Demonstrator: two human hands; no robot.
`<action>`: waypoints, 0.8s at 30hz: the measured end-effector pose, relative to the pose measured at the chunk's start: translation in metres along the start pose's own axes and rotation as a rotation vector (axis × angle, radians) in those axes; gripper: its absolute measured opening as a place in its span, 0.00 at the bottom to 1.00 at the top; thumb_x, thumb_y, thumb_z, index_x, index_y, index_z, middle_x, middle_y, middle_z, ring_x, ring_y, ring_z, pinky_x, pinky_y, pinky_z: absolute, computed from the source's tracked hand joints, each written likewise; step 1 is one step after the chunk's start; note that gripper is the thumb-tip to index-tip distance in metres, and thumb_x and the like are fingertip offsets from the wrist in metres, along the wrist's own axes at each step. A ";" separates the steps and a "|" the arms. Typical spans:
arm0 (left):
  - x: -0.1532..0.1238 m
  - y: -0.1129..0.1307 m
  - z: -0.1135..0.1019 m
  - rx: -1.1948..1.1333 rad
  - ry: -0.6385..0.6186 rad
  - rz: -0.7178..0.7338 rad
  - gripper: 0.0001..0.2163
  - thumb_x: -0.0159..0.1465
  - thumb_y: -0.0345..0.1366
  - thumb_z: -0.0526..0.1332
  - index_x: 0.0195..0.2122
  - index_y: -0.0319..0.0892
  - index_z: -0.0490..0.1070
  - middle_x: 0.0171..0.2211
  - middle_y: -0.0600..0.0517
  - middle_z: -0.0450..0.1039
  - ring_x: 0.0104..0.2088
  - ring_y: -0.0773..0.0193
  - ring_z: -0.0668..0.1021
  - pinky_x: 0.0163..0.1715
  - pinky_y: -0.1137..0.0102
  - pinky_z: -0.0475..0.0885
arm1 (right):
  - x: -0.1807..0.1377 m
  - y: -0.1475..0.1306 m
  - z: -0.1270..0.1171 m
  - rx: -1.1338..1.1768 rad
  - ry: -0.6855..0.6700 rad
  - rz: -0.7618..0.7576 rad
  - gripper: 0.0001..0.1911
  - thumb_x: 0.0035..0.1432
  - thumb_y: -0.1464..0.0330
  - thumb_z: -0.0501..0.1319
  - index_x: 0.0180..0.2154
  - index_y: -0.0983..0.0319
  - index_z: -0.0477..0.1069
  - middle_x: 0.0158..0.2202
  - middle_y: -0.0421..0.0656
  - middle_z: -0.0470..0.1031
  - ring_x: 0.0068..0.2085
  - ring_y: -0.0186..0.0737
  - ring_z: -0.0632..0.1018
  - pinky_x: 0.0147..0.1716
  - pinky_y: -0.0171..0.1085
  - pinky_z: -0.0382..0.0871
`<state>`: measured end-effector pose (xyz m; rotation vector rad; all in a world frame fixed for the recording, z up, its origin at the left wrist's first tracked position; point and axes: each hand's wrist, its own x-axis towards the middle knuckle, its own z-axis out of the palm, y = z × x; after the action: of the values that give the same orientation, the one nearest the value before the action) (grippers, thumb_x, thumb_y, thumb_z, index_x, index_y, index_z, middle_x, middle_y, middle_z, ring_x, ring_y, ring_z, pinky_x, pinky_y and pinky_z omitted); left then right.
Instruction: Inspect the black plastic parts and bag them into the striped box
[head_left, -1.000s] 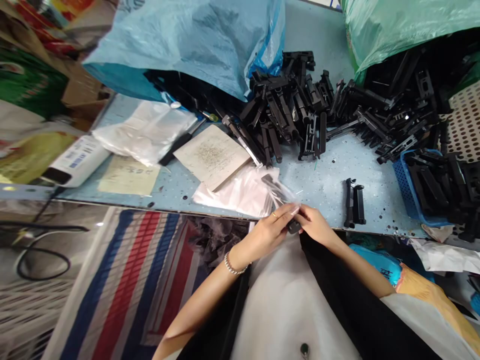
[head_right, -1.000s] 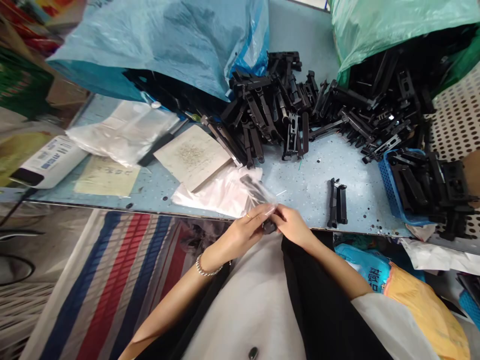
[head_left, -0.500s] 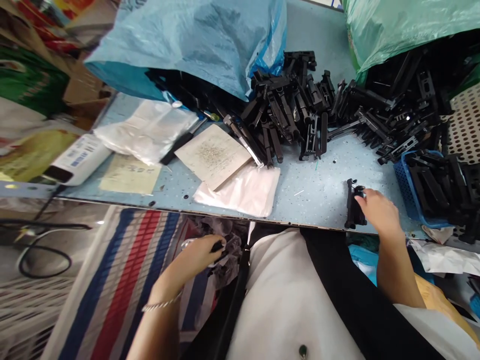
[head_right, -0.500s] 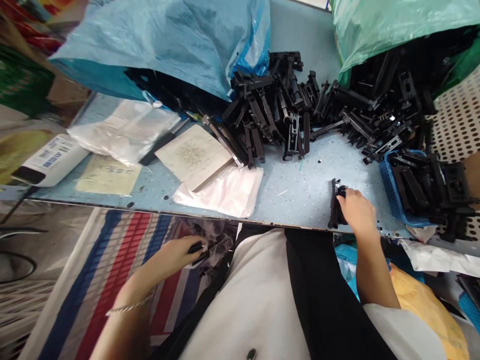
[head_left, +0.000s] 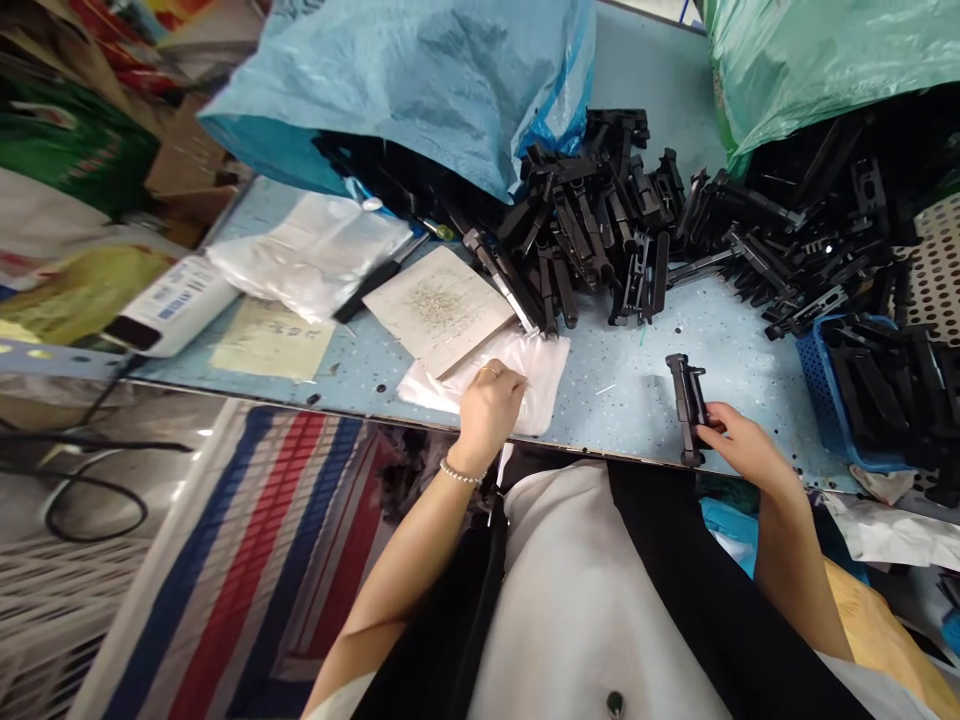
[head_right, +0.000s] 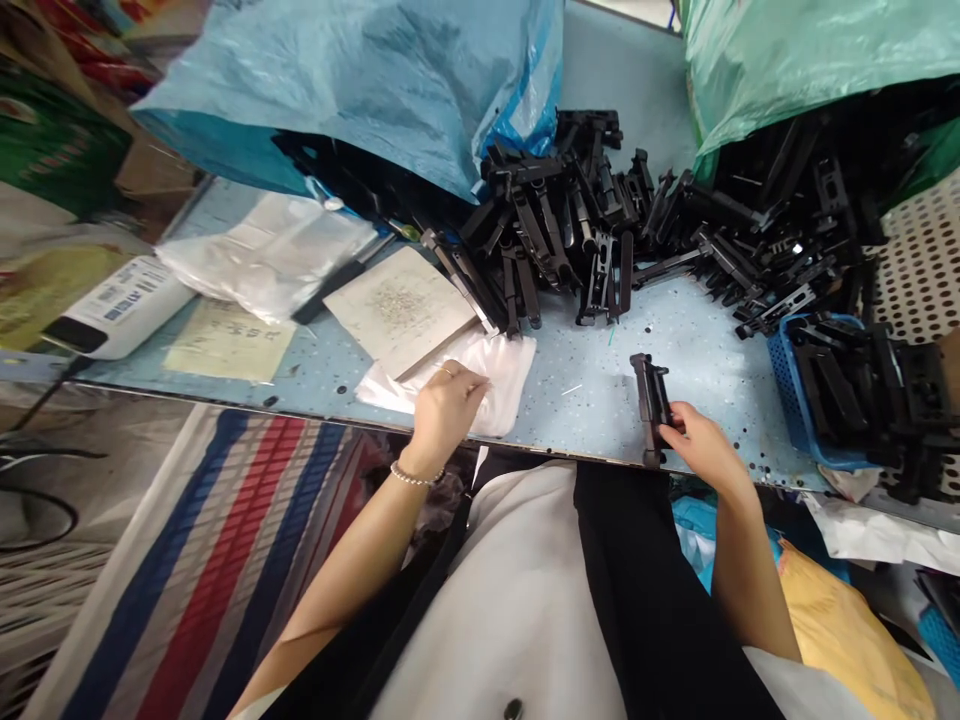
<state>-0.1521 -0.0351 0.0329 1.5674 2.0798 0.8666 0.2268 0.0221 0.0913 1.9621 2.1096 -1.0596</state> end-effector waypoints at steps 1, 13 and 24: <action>0.004 -0.005 -0.001 -0.079 -0.014 -0.052 0.05 0.60 0.34 0.65 0.27 0.42 0.74 0.32 0.48 0.75 0.33 0.59 0.77 0.36 0.66 0.73 | 0.003 -0.006 0.004 0.173 -0.021 -0.058 0.18 0.62 0.61 0.60 0.52 0.60 0.71 0.48 0.50 0.81 0.49 0.50 0.81 0.48 0.45 0.73; 0.012 -0.019 -0.009 -0.573 -0.077 -0.345 0.15 0.50 0.38 0.69 0.30 0.44 0.62 0.26 0.56 0.72 0.24 0.69 0.72 0.24 0.73 0.65 | 0.052 -0.163 0.088 1.347 -0.506 -0.283 0.24 0.49 0.47 0.71 0.38 0.56 0.71 0.35 0.42 0.81 0.44 0.49 0.82 0.44 0.48 0.77; -0.003 -0.004 -0.063 -0.177 0.134 0.091 0.08 0.64 0.32 0.57 0.35 0.43 0.76 0.40 0.47 0.78 0.44 0.59 0.80 0.47 0.63 0.75 | 0.083 -0.181 0.137 1.454 -0.490 -0.248 0.23 0.47 0.55 0.74 0.41 0.56 0.71 0.39 0.38 0.81 0.41 0.40 0.81 0.42 0.37 0.76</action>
<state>-0.1942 -0.0540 0.0768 1.5569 1.9709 1.1840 -0.0058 0.0315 0.0238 1.2589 1.2634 -3.2526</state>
